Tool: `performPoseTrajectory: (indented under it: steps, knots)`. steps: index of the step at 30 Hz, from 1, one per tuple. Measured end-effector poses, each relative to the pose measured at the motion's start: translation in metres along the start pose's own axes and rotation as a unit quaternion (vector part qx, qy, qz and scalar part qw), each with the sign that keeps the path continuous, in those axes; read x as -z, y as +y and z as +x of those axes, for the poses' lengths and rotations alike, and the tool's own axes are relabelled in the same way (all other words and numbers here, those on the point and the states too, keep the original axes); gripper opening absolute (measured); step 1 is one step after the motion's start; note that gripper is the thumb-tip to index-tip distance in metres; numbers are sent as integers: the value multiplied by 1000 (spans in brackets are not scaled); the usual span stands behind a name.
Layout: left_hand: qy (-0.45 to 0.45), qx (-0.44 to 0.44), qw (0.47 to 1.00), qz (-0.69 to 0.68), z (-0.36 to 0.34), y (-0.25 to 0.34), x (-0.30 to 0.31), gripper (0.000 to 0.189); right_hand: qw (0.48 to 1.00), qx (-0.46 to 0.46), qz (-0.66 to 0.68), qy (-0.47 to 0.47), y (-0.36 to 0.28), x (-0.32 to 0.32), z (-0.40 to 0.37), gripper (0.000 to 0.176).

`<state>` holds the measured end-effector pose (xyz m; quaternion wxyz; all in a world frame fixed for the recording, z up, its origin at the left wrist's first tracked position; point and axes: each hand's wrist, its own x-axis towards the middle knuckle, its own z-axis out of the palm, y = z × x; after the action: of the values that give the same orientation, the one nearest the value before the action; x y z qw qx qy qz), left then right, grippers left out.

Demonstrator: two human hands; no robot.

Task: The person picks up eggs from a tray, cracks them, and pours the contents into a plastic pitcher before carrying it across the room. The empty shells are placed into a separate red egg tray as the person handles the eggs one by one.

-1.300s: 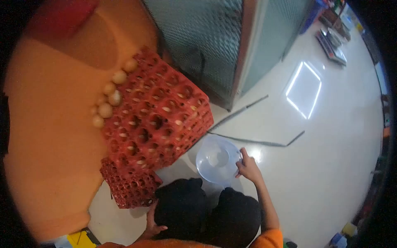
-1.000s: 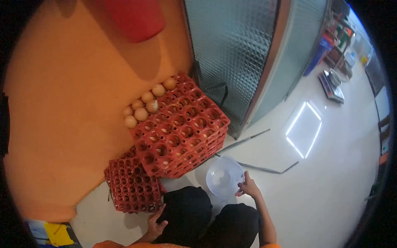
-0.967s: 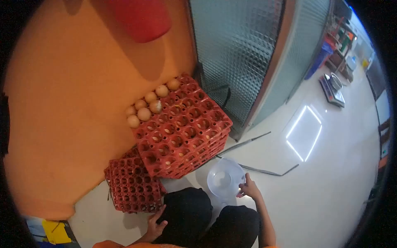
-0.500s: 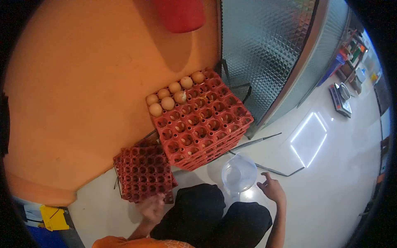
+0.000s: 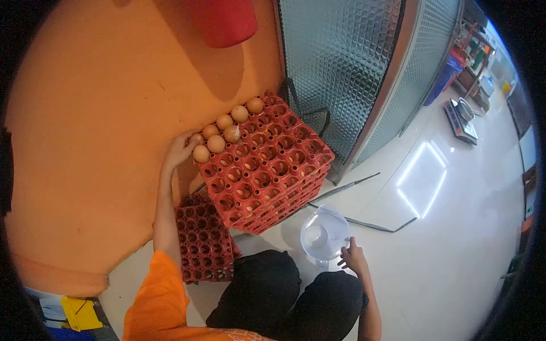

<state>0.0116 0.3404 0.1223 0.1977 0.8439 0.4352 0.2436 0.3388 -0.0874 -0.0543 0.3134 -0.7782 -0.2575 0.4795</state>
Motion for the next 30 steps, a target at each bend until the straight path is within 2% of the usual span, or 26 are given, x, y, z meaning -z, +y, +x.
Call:
performPoseTrajectory:
  steps: [1,3,7,10,13,14,15,16,19,22,25,26,27,28,30]
  knots:
    - [-72,52,996,-33,5,-3,2,35,1000,12,-14,12,7,4,3,32]
    - [-124,12,991,-54,8,-12,9,32,998,21,-41,51,10,7,0,25]
    - [-119,-173,978,-9,15,-29,15,28,997,32,-35,68,21,22,-4,25]
    - [-134,-116,983,38,14,-26,17,28,995,24,-27,91,22,34,-6,25]
    - [-61,-19,988,-141,12,-31,16,29,995,18,-4,98,35,44,-4,25]
    - [-18,19,955,-296,9,-33,14,29,995,18,8,99,42,45,-2,25]
    - [25,57,895,-442,1,-21,17,29,995,15,-5,95,42,45,-3,28]
    - [67,93,810,-576,-3,-12,20,28,995,12,-5,99,42,44,-3,29]
    - [111,165,651,-733,-9,-5,30,26,994,9,-7,108,39,42,-5,30]
    - [10,157,802,-577,-16,-8,35,24,994,18,-13,111,33,42,-6,26]
    - [-94,135,907,-387,-20,-2,42,22,994,22,-16,104,35,42,-3,30]
    - [-80,88,964,-239,-23,2,39,24,995,24,-12,98,38,42,-1,34]
    - [-64,38,994,-85,-26,21,34,28,995,26,-9,92,41,41,1,38]
    - [-47,-12,996,72,-30,33,27,32,995,30,-7,94,43,40,3,40]
    - [-44,-30,979,194,-38,37,15,41,994,40,-3,97,45,37,6,42]
